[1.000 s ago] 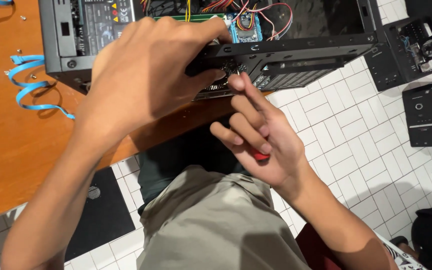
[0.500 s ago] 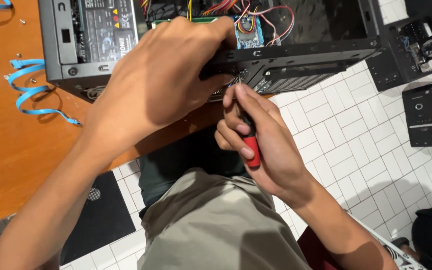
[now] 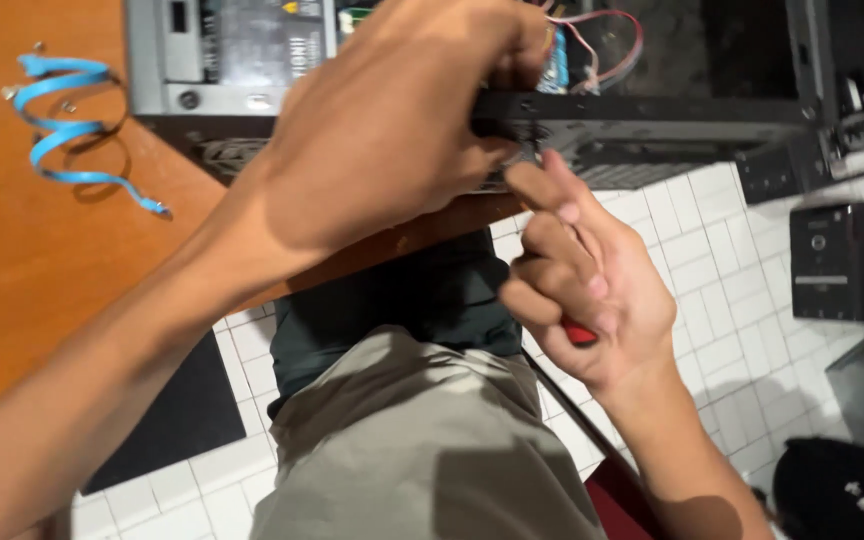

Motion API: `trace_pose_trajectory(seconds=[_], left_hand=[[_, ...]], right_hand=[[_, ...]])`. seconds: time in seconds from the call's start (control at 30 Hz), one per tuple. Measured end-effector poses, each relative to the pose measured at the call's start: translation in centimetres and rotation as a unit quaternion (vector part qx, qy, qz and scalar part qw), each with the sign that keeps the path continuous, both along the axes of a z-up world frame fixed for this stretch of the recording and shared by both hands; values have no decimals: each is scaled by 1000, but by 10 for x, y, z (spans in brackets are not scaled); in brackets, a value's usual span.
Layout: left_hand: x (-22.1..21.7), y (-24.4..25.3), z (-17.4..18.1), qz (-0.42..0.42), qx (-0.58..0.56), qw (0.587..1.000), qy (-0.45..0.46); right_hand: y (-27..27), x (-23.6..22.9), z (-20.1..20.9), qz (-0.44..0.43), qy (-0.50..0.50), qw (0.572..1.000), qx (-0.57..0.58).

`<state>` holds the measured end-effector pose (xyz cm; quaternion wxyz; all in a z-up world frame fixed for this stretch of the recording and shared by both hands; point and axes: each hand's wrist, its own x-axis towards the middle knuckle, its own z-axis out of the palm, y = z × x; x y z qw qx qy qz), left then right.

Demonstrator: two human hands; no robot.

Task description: The person uses a screwdriver to secure a motherboard into a computer case. They repeatedly tighten screws along the edges of the case and the motherboard, occasionally adjusting their grip and the position of the case on the table.

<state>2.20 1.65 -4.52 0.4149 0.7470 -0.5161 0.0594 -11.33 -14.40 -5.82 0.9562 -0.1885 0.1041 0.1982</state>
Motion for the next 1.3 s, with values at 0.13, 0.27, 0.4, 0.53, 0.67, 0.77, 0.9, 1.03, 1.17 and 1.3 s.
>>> trace_pose_trajectory(seconds=[0.13,0.27,0.4,0.53,0.67,0.77,0.9,1.03,1.17,1.3], left_hand=[[17,-6,-6,-7,58,997,42],[32,-22,15,-34,301,948,96],[28,-17,-2,-87,192,977,4],[11,-14,10,-56,177,982,25],[11,-13,10,-50,179,982,33],[17,-13,2,-70,154,986,-6],[14,-9,6,-52,190,979,49],[18,-10,-2,-58,151,987,-12],[14,-9,2,-37,198,979,20],[15,-9,-1,-21,221,975,30]], right_hand=[[5,3,1,-29,34,999,2],[17,0,8,-94,25,984,-151],[20,-3,9,-150,49,975,-154],[31,-4,12,-155,42,939,-304],[24,-1,15,-110,38,960,-257],[-2,-4,-18,-34,-34,995,87],[-1,-5,-26,-27,-27,974,223],[10,-1,1,-93,44,994,-28],[21,-7,12,-159,89,968,-173],[44,-3,22,-191,110,905,-363]])
